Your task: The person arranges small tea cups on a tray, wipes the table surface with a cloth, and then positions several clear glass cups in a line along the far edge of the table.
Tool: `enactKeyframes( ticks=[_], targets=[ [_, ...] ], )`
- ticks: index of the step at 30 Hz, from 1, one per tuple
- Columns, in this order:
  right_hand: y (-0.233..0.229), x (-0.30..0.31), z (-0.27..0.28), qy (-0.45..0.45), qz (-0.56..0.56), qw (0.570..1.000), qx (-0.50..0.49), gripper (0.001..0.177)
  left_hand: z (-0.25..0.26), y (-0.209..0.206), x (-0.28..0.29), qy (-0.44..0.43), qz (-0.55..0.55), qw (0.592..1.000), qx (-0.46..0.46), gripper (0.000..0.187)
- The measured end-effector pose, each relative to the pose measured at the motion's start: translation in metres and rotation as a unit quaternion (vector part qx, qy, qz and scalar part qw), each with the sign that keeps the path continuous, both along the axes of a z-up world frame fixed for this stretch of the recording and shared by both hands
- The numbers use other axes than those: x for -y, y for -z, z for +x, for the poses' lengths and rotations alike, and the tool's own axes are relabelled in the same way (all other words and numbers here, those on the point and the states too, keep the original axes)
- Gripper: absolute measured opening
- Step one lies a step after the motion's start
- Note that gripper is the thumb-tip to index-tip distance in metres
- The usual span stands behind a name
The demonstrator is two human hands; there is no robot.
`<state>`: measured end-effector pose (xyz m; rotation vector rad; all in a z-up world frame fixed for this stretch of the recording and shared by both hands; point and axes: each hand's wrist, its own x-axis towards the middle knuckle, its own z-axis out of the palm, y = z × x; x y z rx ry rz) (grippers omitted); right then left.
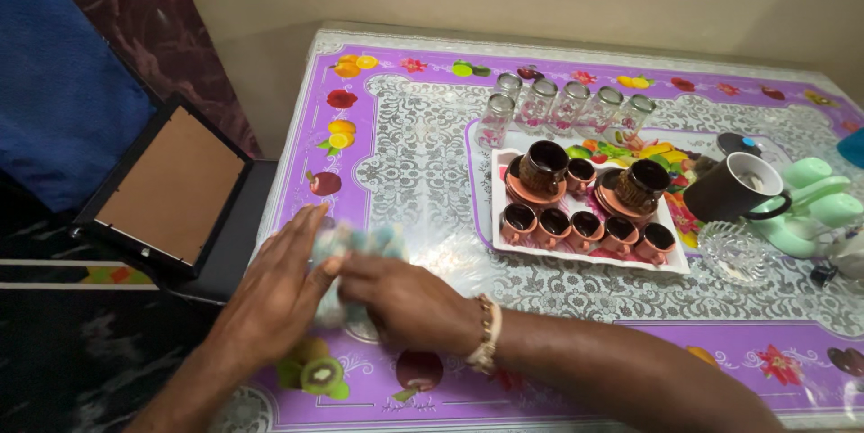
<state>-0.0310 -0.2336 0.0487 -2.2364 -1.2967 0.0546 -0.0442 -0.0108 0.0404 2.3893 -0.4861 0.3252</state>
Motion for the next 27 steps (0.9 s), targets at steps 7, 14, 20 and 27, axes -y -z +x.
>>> enactKeyframes(
  ticks=[7, 14, 20, 27],
  targets=[
    [-0.025, 0.034, -0.026, -0.124, 0.0, 0.992, 0.035, 0.051, 0.031, 0.022, -0.015, -0.01, 0.064, 0.998, -0.025, 0.068],
    [-0.004, -0.002, 0.052, 0.181, -0.116, 0.971, 0.107, 0.041, 0.09, 0.028, -0.001, -0.069, 0.08, 0.992, -0.074, 0.067],
    [0.013, -0.029, 0.119, 0.159, -0.11, 0.969, 0.154, 0.056, 0.136, 0.03, 0.001, -0.124, 0.054, 0.988, -0.071, 0.069],
    [0.005, -0.019, 0.144, 0.0, -0.159, 0.971, 0.18, 0.026, 0.17, 0.047, -0.009, -0.161, -0.089, 0.982, -0.031, 0.068]
  ],
)
